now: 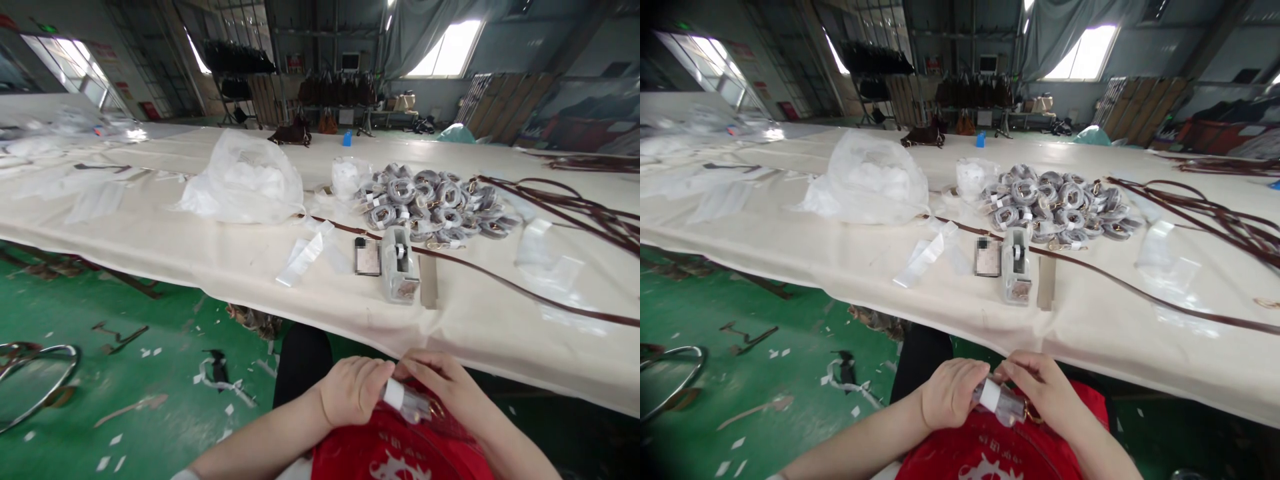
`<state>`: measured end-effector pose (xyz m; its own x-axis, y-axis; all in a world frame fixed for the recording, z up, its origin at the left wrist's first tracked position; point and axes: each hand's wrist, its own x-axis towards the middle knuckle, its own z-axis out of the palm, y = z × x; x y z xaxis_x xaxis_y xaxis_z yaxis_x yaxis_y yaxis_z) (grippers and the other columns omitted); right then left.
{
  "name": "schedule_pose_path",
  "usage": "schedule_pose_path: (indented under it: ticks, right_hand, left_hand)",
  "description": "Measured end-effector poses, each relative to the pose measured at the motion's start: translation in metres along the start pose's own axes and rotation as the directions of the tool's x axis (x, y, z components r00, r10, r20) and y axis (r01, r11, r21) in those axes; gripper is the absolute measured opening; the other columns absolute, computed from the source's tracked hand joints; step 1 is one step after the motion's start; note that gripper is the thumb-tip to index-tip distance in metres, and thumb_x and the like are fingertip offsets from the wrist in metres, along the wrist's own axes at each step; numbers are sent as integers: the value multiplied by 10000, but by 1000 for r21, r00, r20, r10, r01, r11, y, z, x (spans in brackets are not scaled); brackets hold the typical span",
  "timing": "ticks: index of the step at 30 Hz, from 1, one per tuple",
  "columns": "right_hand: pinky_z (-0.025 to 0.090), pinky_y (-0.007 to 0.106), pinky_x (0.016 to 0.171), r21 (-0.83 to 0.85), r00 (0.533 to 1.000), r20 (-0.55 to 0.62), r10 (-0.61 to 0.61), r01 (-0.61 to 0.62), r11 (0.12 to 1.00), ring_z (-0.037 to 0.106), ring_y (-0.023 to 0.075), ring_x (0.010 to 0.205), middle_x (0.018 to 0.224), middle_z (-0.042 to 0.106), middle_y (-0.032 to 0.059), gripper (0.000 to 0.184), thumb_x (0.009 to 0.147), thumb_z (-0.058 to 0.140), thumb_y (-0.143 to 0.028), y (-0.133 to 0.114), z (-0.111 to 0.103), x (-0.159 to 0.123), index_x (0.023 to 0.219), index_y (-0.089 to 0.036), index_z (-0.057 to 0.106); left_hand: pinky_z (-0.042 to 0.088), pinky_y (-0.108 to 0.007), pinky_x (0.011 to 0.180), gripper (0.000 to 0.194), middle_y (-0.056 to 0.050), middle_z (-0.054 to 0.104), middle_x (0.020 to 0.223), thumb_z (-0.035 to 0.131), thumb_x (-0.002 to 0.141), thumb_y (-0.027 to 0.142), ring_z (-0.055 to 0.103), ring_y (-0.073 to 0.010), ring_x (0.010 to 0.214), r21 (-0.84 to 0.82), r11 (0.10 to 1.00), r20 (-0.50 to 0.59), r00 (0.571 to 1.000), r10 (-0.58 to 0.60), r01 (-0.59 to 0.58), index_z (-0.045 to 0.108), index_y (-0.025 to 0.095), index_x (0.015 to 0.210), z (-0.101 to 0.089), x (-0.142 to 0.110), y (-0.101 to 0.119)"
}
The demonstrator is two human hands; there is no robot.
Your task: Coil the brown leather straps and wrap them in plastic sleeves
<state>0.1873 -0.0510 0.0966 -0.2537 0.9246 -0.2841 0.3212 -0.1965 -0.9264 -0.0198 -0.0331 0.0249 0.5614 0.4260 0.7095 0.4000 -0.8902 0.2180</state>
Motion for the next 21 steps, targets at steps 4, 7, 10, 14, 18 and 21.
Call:
schedule_pose_path:
  ticks: [4,7,10,14,18,21]
  right_hand:
    - [479,276,646,-108,999,-42,17,-21,994,617,190,686,711,698,34,337,867,609,-458,7,4,2,738,-165,716]
    - [494,294,699,-249,991,-114,-76,45,967,635,200,710,730,705,41,288,880,591,-391,14,6,1,730,-181,718]
    - [489,292,687,-369,981,-137,-135,76,926,639,196,696,724,689,32,281,909,561,-349,19,7,1,720,-197,702]
    - [496,287,682,-415,981,-88,-174,123,901,635,191,698,736,662,33,349,975,484,-365,19,7,1,718,-201,653]
    - [528,295,822,-411,958,-42,-283,242,879,670,202,862,924,699,69,372,1034,359,-343,15,5,-6,945,-220,699]
    - [537,291,893,-434,918,31,-396,369,822,686,217,968,1049,726,73,262,994,479,-301,18,-1,-13,999,-263,739]
  left_hand:
    - [568,-353,698,417,-157,736,945,347,963,159,717,-242,794,-21,1000,55,998,-11,12,410,76,1367,7,-2,1]
    - [573,-367,717,484,-179,725,1001,325,984,221,719,-261,828,-47,998,160,987,-29,37,289,32,1428,12,1,1]
    - [576,-382,753,579,-202,698,1114,326,984,257,714,-282,891,-28,991,356,928,-110,129,151,14,1480,17,6,2]
    - [574,-418,791,692,-203,670,1186,382,921,189,696,-309,954,-16,974,528,830,-183,225,51,39,1510,22,11,3]
    - [567,-439,808,801,-205,670,1175,446,815,110,688,-322,950,-26,944,564,784,-258,330,70,33,1517,28,10,-2]
    - [560,-467,813,848,-225,673,1165,504,764,107,682,-351,949,-14,905,610,721,-328,424,140,23,1525,36,5,-7]
